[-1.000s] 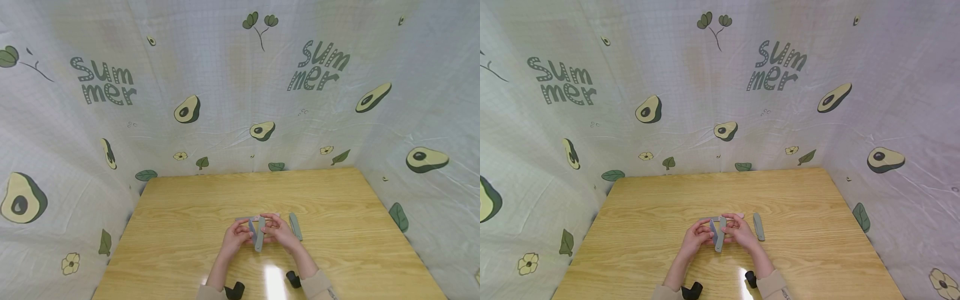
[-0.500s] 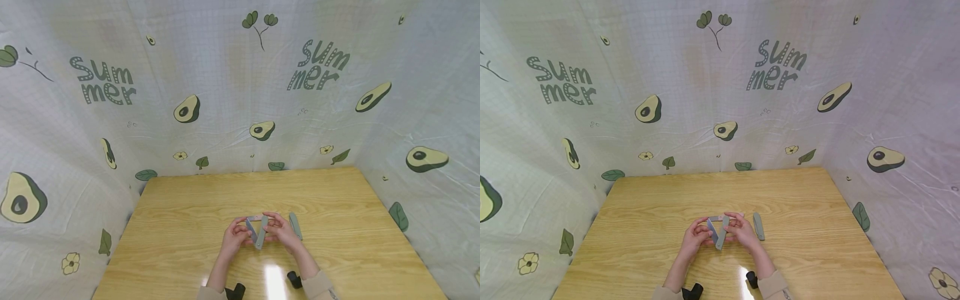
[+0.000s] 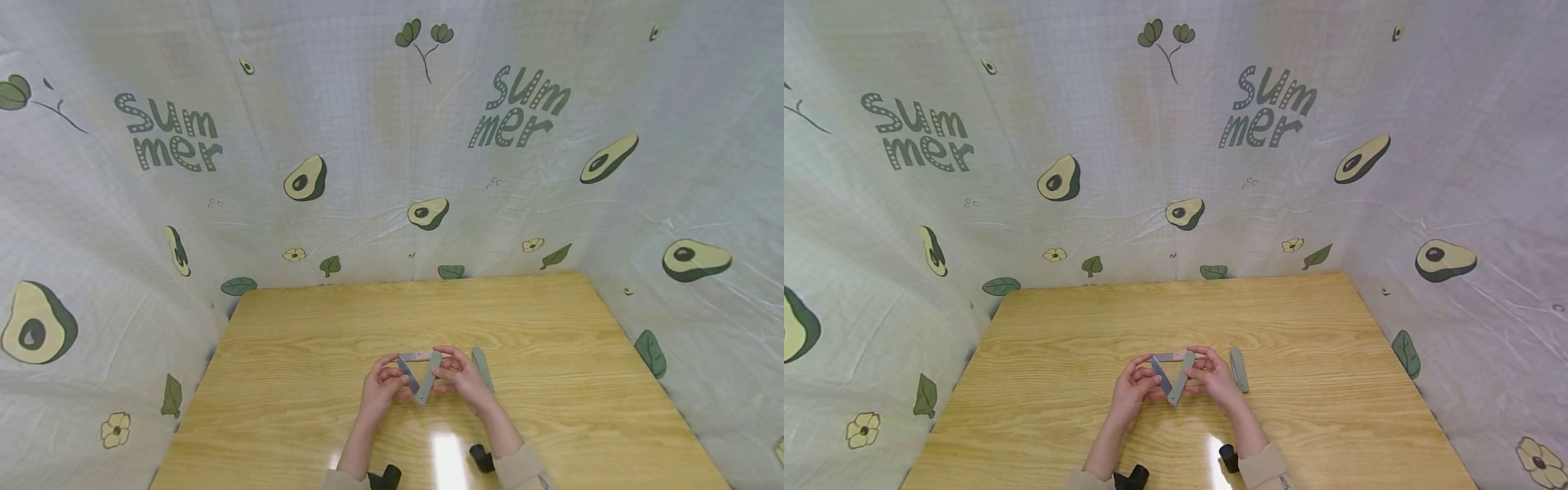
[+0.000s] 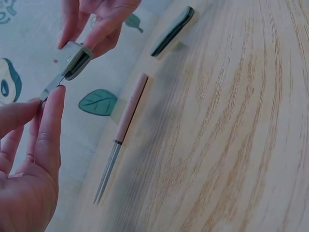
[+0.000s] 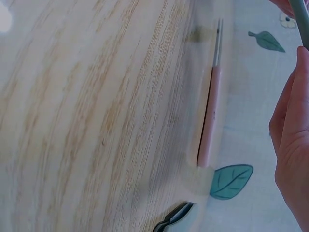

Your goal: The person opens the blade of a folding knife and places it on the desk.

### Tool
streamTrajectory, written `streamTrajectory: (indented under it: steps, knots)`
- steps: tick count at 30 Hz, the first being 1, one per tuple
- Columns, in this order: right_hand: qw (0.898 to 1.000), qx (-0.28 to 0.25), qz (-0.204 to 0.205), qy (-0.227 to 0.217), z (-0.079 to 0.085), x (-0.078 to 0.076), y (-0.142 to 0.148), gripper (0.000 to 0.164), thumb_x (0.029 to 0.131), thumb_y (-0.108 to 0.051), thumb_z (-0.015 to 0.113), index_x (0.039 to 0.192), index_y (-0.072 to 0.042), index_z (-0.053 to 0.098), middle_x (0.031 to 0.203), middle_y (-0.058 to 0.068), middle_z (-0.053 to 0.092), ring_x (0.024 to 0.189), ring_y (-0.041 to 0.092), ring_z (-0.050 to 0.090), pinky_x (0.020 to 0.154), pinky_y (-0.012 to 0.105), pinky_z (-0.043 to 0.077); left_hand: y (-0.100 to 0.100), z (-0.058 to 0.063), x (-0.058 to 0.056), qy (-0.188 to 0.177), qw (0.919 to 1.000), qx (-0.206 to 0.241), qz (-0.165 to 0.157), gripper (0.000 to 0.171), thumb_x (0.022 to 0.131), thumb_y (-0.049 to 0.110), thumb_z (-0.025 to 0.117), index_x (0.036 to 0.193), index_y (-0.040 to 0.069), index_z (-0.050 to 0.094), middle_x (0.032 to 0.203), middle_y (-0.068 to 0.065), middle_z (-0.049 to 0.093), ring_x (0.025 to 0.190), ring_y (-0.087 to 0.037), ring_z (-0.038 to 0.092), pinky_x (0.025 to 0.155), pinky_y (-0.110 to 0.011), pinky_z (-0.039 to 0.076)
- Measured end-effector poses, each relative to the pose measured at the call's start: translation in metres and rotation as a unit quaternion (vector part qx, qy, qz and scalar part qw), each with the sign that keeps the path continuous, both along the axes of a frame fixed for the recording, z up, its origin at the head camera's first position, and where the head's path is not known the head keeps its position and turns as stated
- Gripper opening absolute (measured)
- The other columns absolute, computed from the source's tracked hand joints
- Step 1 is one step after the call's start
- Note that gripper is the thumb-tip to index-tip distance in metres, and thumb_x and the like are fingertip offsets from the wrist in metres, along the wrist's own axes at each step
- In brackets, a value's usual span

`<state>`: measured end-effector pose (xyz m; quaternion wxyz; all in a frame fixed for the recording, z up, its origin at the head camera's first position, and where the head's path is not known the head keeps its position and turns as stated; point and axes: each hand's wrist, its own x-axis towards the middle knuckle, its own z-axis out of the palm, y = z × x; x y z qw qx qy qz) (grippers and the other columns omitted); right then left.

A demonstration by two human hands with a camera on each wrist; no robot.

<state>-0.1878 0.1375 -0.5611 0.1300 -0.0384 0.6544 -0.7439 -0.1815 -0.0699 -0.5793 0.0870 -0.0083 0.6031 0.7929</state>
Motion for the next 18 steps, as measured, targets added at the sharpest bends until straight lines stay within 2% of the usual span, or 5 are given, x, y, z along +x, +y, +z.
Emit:
streamTrajectory:
  steps: [9, 18]
  knots:
    - [1.0, -0.019, -0.006, 0.004, 0.0038, 0.0023, 0.0011, 0.054, 0.094, -0.005, 0.063, 0.14, 0.005, 0.038, 0.095, 0.004, 0.056, 0.087, 0.018, 0.066, 0.083, 0.049, 0.06, 0.0011, 0.0003, 0.0016, 0.0, 0.9996, 0.016, 0.024, 0.058, 0.087, -0.007, 0.065, 0.14, -0.006, 0.04, 0.088, -0.001, 0.056, 0.079, -0.012, 0.064, 0.075, -0.046, 0.062]
    - [0.999, -0.027, -0.025, -0.016, 0.0043, 0.0016, -0.0001, 0.057, 0.092, -0.003, 0.064, 0.141, 0.007, 0.035, 0.094, 0.003, 0.059, 0.085, 0.016, 0.065, 0.087, 0.05, 0.058, 0.0027, 0.0004, 0.004, -0.013, 0.9975, 0.047, 0.052, 0.06, 0.086, -0.008, 0.066, 0.139, -0.008, 0.038, 0.086, -0.001, 0.057, 0.078, -0.015, 0.067, 0.071, -0.035, 0.063]
